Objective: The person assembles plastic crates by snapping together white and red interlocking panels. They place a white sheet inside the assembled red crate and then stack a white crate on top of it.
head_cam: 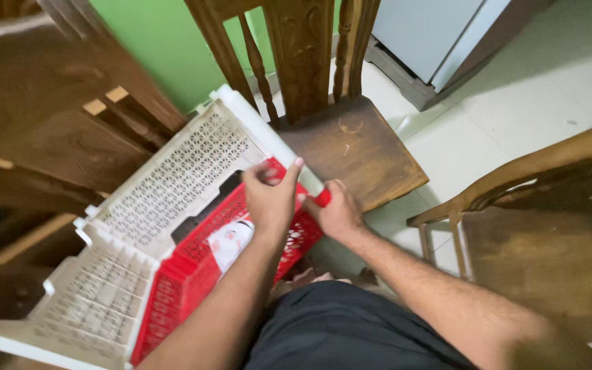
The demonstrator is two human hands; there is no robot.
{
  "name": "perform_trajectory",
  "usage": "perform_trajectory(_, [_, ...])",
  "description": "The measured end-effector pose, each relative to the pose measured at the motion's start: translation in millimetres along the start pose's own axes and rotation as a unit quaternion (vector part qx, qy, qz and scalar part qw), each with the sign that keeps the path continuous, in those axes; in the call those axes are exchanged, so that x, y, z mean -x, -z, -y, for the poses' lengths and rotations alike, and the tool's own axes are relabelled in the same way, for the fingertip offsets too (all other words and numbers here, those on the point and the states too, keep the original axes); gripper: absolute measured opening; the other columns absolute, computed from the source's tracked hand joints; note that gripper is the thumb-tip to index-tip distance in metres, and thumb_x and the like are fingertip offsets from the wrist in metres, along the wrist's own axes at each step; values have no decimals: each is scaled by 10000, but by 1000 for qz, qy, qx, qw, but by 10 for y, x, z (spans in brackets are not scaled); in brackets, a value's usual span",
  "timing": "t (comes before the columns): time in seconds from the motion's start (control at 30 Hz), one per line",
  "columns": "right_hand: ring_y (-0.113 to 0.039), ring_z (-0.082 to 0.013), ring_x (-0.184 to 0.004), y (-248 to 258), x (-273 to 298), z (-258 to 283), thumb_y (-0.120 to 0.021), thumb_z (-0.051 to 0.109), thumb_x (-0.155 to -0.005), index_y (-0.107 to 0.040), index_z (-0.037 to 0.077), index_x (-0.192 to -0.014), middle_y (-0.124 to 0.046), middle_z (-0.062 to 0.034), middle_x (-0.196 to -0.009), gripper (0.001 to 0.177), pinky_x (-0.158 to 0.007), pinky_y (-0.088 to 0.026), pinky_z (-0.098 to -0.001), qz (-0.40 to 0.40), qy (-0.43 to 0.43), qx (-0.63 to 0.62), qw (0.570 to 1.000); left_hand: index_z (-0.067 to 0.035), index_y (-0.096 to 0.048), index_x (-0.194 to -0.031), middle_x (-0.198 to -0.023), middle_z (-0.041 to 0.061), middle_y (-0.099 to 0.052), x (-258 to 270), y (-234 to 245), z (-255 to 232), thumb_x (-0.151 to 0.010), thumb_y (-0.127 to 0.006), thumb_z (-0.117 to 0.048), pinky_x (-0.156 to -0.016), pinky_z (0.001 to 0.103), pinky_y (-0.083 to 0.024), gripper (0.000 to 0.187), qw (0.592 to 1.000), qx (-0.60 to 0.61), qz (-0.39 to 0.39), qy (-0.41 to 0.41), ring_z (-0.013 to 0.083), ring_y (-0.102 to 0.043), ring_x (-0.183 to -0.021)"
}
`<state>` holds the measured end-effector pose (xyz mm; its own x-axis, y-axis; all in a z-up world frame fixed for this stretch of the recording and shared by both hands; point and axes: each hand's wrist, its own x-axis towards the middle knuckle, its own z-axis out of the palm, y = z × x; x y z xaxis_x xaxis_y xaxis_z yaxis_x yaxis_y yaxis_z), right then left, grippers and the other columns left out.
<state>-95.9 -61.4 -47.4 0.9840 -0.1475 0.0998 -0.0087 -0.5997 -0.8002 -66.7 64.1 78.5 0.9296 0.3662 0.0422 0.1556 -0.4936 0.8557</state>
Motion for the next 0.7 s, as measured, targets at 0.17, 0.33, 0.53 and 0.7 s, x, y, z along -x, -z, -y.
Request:
perform_trajectory(0.17, [-606, -453, -988, 87, 162, -35, -769, 303, -792, -579, -6, -992, -629, -256, -1012, 414, -840, -484, -534, 40, 55, -15, 998, 14, -748, -935, -838, 180, -771, 142, -508, -10, -698, -866, -496, -773, 446, -575, 574, 993, 8, -43, 111, 325, -758, -775])
perform_trajectory(0.33, [-623, -455, -977, 200, 247, -4, -723, 354, -896, -550, -19, -1064, -631, -272, -1032, 444, -835, -487, -529, 69, 42, -51, 995, -13, -788, -944, -876, 220, -761, -5, -515, -11, -789, -760, -473, -815, 475, -577, 486, 982, -77, -55, 162, 384, -758, -879])
perform_trajectory(0.53, [-621, -459, -1021, 235, 369, 4, -693, 403, -937, -568, -24, -1088, -645, -279, -1092, 470, -877, -490, -521, 71, 65, -128, 987, 47, -758, -1005, -967, 263, -745, -137, -540, 91, -763, -765, -376, -877, 451, -588, 487, 977, -129, -36, 168, 393, -747, -960])
perform_trajectory(0.7, [-617, -447, -1056, 249, 373, 53, -664, 459, -925, -576, -22, -1132, -637, -279, -1134, 531, -904, -486, -521, 92, 26, -80, 992, 3, -760, -1059, -1040, 228, -754, -279, -677, 329, -746, -734, -319, -902, 428, -576, 450, 964, -114, -26, 237, 361, -744, -1015])
